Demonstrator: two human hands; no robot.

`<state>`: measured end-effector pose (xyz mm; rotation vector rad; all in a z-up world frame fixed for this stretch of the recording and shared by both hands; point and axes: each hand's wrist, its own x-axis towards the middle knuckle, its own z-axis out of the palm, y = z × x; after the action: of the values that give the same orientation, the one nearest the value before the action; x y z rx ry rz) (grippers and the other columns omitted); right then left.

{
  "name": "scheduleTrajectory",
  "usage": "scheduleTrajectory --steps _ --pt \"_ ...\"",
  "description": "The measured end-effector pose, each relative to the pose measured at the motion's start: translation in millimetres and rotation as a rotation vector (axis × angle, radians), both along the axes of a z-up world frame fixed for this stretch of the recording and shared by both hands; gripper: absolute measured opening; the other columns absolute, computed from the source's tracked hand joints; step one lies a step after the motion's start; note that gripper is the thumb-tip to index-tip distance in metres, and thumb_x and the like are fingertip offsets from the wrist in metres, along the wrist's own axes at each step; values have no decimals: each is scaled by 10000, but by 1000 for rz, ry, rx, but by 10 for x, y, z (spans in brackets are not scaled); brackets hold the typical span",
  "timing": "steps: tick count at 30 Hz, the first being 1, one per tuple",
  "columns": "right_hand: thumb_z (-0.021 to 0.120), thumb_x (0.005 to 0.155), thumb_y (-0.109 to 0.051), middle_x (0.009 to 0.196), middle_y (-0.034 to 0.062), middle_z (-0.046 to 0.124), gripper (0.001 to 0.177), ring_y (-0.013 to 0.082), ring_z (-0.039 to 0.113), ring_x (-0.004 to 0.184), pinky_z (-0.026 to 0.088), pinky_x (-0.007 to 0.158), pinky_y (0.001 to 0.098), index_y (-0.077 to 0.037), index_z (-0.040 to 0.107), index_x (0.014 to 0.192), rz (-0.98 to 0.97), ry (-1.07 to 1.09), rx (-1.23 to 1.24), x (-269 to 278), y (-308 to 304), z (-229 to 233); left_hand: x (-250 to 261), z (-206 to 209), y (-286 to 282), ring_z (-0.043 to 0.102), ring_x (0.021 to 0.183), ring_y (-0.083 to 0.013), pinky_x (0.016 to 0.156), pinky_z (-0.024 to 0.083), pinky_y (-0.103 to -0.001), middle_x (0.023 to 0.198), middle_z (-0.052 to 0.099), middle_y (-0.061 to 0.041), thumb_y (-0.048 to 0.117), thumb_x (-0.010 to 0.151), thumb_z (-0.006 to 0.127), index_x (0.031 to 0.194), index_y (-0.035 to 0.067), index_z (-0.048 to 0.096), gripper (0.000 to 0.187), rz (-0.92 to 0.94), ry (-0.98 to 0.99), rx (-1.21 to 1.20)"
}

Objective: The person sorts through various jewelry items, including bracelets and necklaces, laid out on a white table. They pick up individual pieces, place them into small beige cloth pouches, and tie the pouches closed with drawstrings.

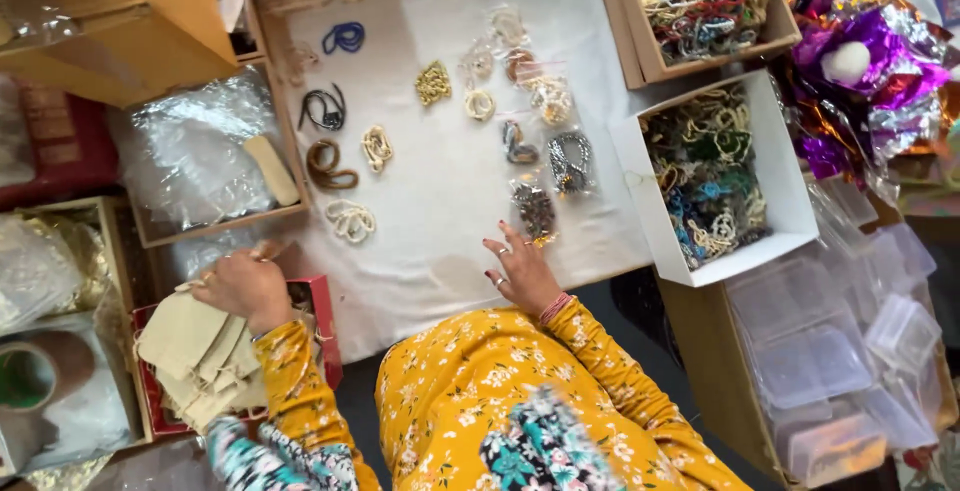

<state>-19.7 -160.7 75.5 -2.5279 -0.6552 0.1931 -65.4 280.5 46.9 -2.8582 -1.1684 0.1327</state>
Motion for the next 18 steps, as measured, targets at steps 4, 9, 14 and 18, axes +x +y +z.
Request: scheduleTrajectory --steps 4,9,14,18 --pt "774 900 -257 1402 168 557 466 373 578 1247 479 1051 454 -153 611 1324 97 117 163 10 46 9 167 1067 -547 638 1030 -340 886 460 -516 1201 678 -133 260 1036 648 1163 88 759 240 -76 -411 -154" --pt "579 1015 -359 1304 107 664 448 206 691 1122 556 969 339 -146 547 1408 43 802 692 173 505 402 99 637 -1839 617 1154 -353 1031 490 -475 1201 662 -152 115 986 659 1244 72 665 261 -641 -659 -320" --pt "522 1023 -310 1238 62 646 433 130 674 1091 588 899 322 -53 524 1371 -284 970 1104 210 528 18 196 1297 -2413 522 1161 -442 995 433 -496 1344 528 -285 153 711 771 1385 -68 509 757 -801 -596 -740" --pt "516 1082 -251 1107 84 686 398 121 647 1003 539 871 284 19 612 1358 -233 759 894 133 312 -180 167 1131 -2406 553 1209 -383 1011 458 -453 1338 557 -180 143 816 796 1317 30 585 555 -728 -595 -876"
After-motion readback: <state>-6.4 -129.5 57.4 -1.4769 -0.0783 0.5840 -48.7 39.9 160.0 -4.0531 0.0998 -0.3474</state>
